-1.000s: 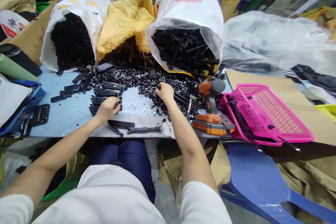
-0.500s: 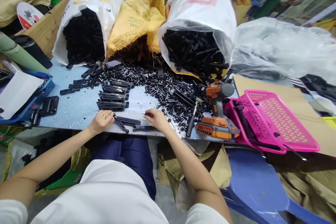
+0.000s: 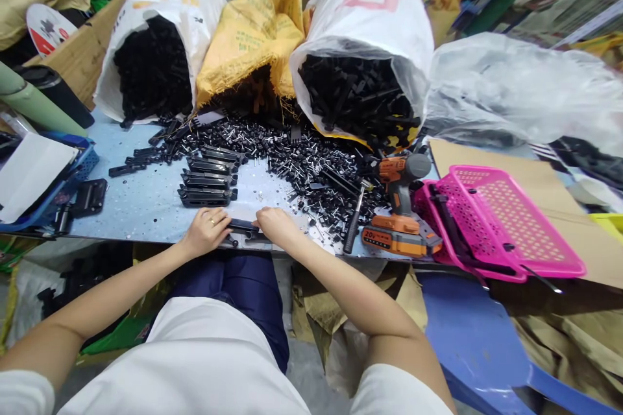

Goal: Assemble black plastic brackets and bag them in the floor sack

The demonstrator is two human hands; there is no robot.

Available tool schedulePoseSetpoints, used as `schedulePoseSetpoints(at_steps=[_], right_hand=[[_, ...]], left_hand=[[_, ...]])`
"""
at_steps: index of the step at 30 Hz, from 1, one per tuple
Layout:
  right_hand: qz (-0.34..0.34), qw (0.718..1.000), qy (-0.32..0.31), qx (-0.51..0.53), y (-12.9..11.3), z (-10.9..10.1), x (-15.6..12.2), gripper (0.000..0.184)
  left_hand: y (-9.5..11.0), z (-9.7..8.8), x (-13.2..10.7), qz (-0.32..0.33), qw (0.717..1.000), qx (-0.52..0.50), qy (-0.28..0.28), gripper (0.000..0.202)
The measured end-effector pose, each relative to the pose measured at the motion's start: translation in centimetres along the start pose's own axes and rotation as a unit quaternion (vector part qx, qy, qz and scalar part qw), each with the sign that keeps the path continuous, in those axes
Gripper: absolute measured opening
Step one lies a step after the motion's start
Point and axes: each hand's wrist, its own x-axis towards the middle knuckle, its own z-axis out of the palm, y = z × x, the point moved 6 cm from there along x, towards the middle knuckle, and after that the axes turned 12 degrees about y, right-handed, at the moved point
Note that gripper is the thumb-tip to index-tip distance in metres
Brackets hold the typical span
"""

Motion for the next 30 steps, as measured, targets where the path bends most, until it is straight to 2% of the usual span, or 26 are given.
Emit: schedulePoseSetpoints(at_steps=[2, 5, 8, 10, 12, 14, 17, 20, 22, 23, 25, 28, 30], right_hand=[[-0.022, 1.0, 0.006, 0.013, -0.2, 0.8, -0.4, 0.026], [-0.04, 0.991, 0.112, 0.066, 0.2, 2.2, -2.0, 0.03], [-0.099, 0.959, 0.237, 0.123, 0.9, 4.0, -4.2, 0.037], [-0.132, 0.941, 0.273, 0.152, 1.5, 5.3, -4.9, 0.04], [-0.149, 0.934, 0.275, 0.169, 2.1, 6.2, -4.9, 0.042], [-0.175, 0.937, 0.251, 0.171, 2.4, 6.5, -4.6, 0.042], [-0.212, 0.946, 0.216, 0.113, 2.6, 6.2, -4.5, 0.043], [-0.143, 0.963, 0.229, -0.007, 3.3, 5.8, -4.6, 0.051], [-0.098, 0.961, 0.25, -0.06, 3.3, 5.1, -4.7, 0.056], [-0.094, 0.958, 0.26, -0.071, 2.9, 4.5, -4.8, 0.059], [-0.13, 0.95, 0.278, -0.057, 1.6, 2.5, -5.1, 0.062], [-0.234, 0.93, 0.282, 0.043, -1.3, -2.2, -6.2, 0.063], [-0.303, 0.906, 0.254, 0.152, -3.4, -4.9, -7.5, 0.063]], left_hand=[[1.6, 1.1, 1.1, 0.029, 0.998, -0.023, -0.053, 0.036], [3.1, 3.0, 2.4, 0.022, 0.991, -0.04, -0.126, 0.056], [3.4, 4.5, 2.8, 0.0, 0.985, -0.053, -0.164, 0.052], [3.2, 4.9, 2.8, -0.009, 0.984, -0.061, -0.169, 0.045], [3.0, 4.8, 2.7, -0.013, 0.984, -0.067, -0.165, 0.043], [3.0, 4.6, 2.6, -0.008, 0.984, -0.074, -0.161, 0.045], [3.2, 4.4, 2.2, 0.024, 0.986, -0.052, -0.16, 0.05], [2.9, 4.4, 1.8, 0.044, 0.989, 0.02, -0.141, 0.054], [2.3, 4.2, 1.8, 0.041, 0.99, 0.046, -0.124, 0.049], [1.9, 3.9, 1.8, 0.038, 0.992, 0.046, -0.114, 0.046], [1.4, 2.3, 2.1, 0.034, 0.996, 0.021, -0.08, 0.048], [2.2, -2.7, 2.6, 0.027, 0.995, -0.095, 0.002, 0.055], [4.0, -6.6, 2.6, 0.016, 0.97, -0.238, 0.04, 0.057]])
